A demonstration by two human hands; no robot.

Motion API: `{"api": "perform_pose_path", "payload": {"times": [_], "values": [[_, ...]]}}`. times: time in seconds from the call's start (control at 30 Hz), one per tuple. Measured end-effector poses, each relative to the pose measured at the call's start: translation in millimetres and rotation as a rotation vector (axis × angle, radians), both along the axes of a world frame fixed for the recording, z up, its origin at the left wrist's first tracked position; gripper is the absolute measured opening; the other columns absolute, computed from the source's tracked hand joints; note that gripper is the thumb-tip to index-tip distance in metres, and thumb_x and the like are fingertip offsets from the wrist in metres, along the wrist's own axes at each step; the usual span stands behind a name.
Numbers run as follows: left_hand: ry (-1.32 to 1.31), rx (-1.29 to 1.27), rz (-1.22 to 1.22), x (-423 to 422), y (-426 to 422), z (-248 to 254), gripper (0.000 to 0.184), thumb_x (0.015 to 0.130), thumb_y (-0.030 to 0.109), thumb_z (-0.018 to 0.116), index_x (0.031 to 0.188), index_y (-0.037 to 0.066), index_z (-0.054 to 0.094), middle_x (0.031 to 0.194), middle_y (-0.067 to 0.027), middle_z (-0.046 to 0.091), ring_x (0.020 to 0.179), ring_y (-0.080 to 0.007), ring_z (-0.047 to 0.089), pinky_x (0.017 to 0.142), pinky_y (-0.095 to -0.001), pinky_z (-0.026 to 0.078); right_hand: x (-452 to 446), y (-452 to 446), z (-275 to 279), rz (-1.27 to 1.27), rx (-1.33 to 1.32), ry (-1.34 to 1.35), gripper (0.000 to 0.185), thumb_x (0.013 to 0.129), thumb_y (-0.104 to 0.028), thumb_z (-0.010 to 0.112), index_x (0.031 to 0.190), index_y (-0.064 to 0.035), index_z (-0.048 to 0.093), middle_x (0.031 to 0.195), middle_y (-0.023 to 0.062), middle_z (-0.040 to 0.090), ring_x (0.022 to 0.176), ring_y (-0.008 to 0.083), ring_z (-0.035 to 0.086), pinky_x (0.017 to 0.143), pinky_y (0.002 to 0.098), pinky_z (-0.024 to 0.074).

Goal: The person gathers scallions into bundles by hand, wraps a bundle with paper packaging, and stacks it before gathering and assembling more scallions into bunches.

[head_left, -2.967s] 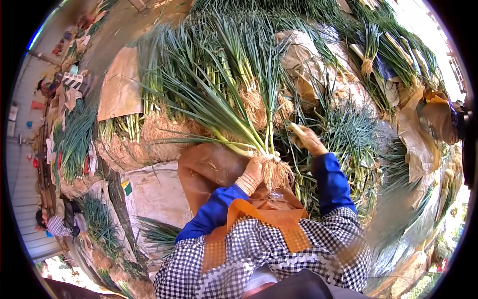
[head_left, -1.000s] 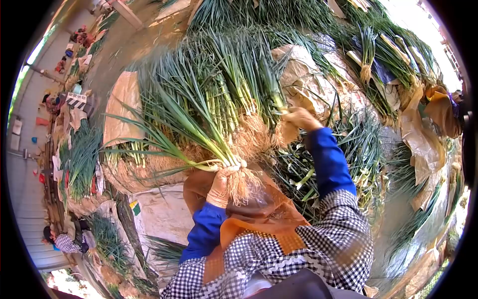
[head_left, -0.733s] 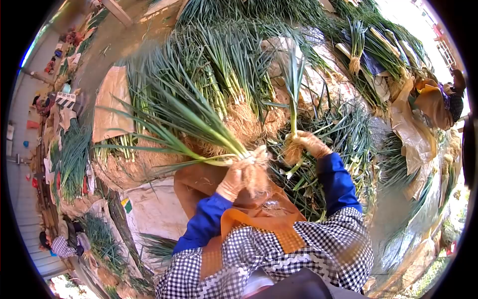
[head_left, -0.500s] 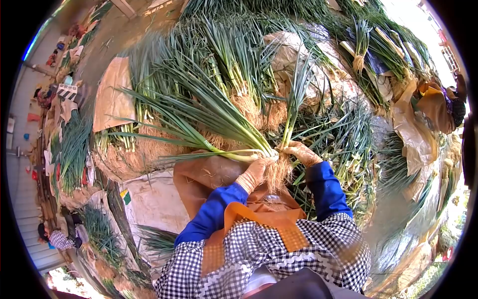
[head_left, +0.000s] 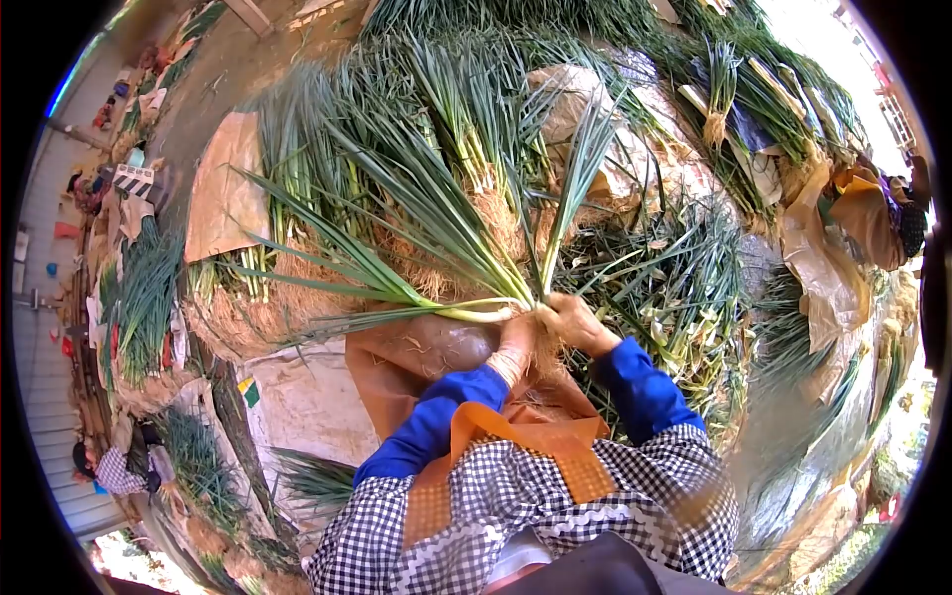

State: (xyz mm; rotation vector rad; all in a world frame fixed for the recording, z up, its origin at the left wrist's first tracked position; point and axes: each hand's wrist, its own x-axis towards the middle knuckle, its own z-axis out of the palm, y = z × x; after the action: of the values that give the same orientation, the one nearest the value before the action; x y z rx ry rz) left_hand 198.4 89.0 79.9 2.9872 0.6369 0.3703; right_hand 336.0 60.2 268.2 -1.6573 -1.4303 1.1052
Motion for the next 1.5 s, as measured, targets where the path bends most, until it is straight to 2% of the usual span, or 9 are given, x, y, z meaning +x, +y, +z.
{"api": "perform_pose_path", "payload": {"times": [0.17, 0.23, 0.3, 0.57, 0.83, 1.1, 1.17, 1.27, 1.5], "values": [[1.449, 2.32, 0.179, 8, 0, -16, 0.018, 0.088, 0.01, 0.041, 0.1, 0.003, 0.052, 0.082, -0.0094, 0.055, 0.075, -0.0178, 0.055, 0.066, -0.0273, 0.047, 62, -78, 80, -0.167, -0.41, 0.403, 0.025, 0.085, -0.03, 0.055, 0.081, -0.0061, 0.059, 0.067, -0.0025, 0.056, 0.052, 0.0061, 0.042, 0.048, 0.0194, 0.0338], [1.547, 2.982, -0.645, 3, 8, 38, 0.011, 0.081, 0.007, 0.053, 0.091, 0.001, 0.057, 0.074, -0.0057, 0.056, 0.068, -0.018, 0.056, 0.064, -0.0289, 0.048, 112, -93, 81, -0.341, -0.442, 0.188, 0.028, 0.082, -0.033, 0.059, 0.083, -0.0044, 0.061, 0.069, 0.0031, 0.06, 0.054, 0.0102, 0.051, 0.048, 0.023, 0.04], [1.533, 3.08, -0.978, 0, 11, 121, 0.015, 0.081, 0.004, 0.052, 0.094, 0.0, 0.058, 0.078, -0.0073, 0.059, 0.072, -0.0192, 0.059, 0.069, -0.0302, 0.05, 170, -112, 9, -0.099, -0.726, -1.104, 0.03, 0.08, -0.034, 0.061, 0.09, -0.0058, 0.063, 0.075, 0.0104, 0.064, 0.064, 0.0174, 0.061, 0.055, 0.0278, 0.0471], [1.44, 2.914, -0.328, -18, 11, 145, 0.026, 0.085, 0.009, 0.051, 0.108, -0.001, 0.054, 0.094, -0.012, 0.061, 0.079, -0.0227, 0.062, 0.074, -0.0351, 0.053, 40, 59, -42, -0.278, -0.287, 0.888, 0.044, 0.091, -0.041, 0.045, 0.112, -0.0038, 0.055, 0.075, -0.0012, 0.054, 0.056, 0.0059, 0.041, 0.051, 0.0184, 0.0326], [1.439, 3.347, -1.075, -16, 12, 162, 0.019, 0.08, 0.006, 0.059, 0.098, -0.002, 0.06, 0.083, -0.0055, 0.063, 0.078, -0.0133, 0.059, 0.071, -0.0249, 0.048, 2, 75, -48, -0.306, 0.066, -0.712, 0.034, 0.087, -0.04, 0.047, 0.073, -0.0109, 0.056, 0.065, 0.0128, 0.061, 0.06, 0.0313, 0.061, 0.055, 0.0404, 0.0478], [1.568, 2.999, -0.993, -12, 30, 86, 0.02, 0.083, 0.007, 0.048, 0.098, -0.002, 0.056, 0.085, -0.0124, 0.062, 0.076, -0.0239, 0.061, 0.073, -0.0369, 0.051, 21, -37, 49, -0.283, -0.179, 0.309, 0.026, 0.088, -0.022, 0.048, 0.071, -0.0041, 0.057, 0.061, 0.0045, 0.051, 0.055, 0.0117, 0.049, 0.049, 0.0283, 0.0413], [1.477, 3.026, -0.684, -22, 34, 124, 0.021, 0.084, 0.008, 0.048, 0.1, -0.003, 0.056, 0.087, -0.0126, 0.063, 0.076, -0.0229, 0.061, 0.073, -0.0357, 0.051, 83, -57, 47, -0.479, -0.297, 0.309, 0.028, 0.086, -0.028, 0.052, 0.075, -0.0034, 0.06, 0.065, 0.0075, 0.057, 0.058, 0.0183, 0.055, 0.054, 0.0316, 0.0444], [1.372, 3.348, -0.485, -52, 41, 144, 0.022, 0.083, 0.007, 0.05, 0.101, -0.004, 0.056, 0.09, -0.0101, 0.062, 0.078, -0.018, 0.061, 0.072, -0.0303, 0.051, 147, -58, -20, 0.177, -0.778, -1.076, 0.039, 0.086, -0.041, 0.049, 0.087, -0.0042, 0.063, 0.073, 0.0141, 0.064, 0.068, 0.0266, 0.064, 0.058, 0.0371, 0.0506], [1.873, 3.216, -0.11, -70, 54, 227, 0.037, 0.075, 0.002, 0.054, 0.111, -0.006, 0.05, 0.092, -0.008, 0.06, 0.079, -0.0159, 0.06, 0.066, -0.0272, 0.052, 106, 144, -75, -0.256, 0.104, -0.598, 0.025, 0.083, -0.03, 0.05, 0.087, -0.0079, 0.062, 0.084, 0.0168, 0.062, 0.083, 0.0348, 0.059, 0.072, 0.0446, 0.0456]]}}
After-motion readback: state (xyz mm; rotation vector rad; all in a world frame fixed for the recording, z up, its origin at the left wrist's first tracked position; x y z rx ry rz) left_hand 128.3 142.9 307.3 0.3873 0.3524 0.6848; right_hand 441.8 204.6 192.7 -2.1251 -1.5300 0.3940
